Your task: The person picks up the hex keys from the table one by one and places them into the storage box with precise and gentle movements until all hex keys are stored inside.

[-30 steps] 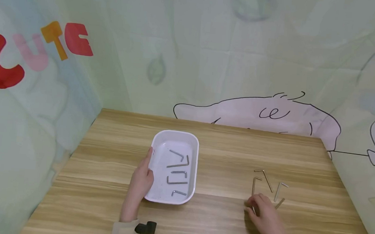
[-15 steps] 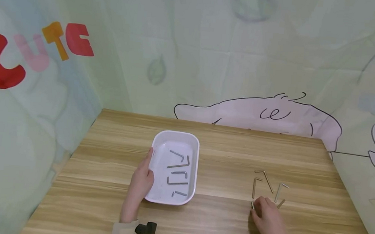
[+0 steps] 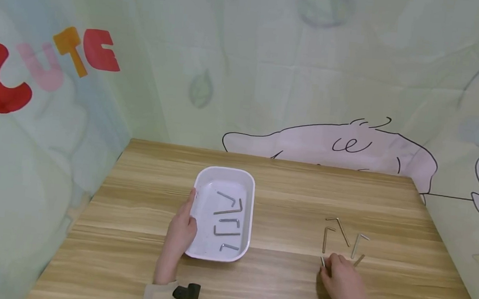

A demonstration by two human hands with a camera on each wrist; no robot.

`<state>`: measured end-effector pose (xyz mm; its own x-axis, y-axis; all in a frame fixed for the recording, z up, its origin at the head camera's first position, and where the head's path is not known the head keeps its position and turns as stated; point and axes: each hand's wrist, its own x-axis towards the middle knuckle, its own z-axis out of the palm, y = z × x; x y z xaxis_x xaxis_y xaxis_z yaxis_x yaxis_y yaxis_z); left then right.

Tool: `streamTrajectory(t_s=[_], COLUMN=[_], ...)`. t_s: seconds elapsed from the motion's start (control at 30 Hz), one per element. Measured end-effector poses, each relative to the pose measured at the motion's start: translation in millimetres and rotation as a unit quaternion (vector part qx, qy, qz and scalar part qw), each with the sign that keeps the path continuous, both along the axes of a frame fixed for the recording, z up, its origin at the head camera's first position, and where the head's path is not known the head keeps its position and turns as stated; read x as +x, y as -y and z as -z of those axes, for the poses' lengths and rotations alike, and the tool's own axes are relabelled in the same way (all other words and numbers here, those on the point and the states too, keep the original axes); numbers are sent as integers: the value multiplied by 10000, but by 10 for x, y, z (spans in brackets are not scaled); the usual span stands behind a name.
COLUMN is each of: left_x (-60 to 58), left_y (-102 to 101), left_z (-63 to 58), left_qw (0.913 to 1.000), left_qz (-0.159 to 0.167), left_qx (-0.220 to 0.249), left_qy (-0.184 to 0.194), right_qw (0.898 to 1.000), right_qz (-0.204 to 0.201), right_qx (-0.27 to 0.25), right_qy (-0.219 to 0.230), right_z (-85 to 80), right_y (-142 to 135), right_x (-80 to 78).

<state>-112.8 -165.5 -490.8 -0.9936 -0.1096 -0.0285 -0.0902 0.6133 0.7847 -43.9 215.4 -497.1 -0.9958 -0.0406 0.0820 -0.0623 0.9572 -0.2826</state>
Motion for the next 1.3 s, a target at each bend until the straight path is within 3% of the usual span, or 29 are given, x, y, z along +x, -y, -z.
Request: streamTrajectory(t_s=[0.4,1.0,1.3], left_x=[-14,-3,-3], left_y=[12,3,0], left_z=[25,31,27], left_qw=[10000,10000,10000], left_qz=[5,-23,-39], left_qx=[27,-5,-10], left_qy=[-84,-50,-23], right_qw=[9983,9984,9967], right_qz=[231,210,339], right_qx=[-102,-105,-124], right_qy=[527,513,721], right_z=[-20,-21,-85], right_y=[-5,-24,-7], right_x=[-42,-15,-8])
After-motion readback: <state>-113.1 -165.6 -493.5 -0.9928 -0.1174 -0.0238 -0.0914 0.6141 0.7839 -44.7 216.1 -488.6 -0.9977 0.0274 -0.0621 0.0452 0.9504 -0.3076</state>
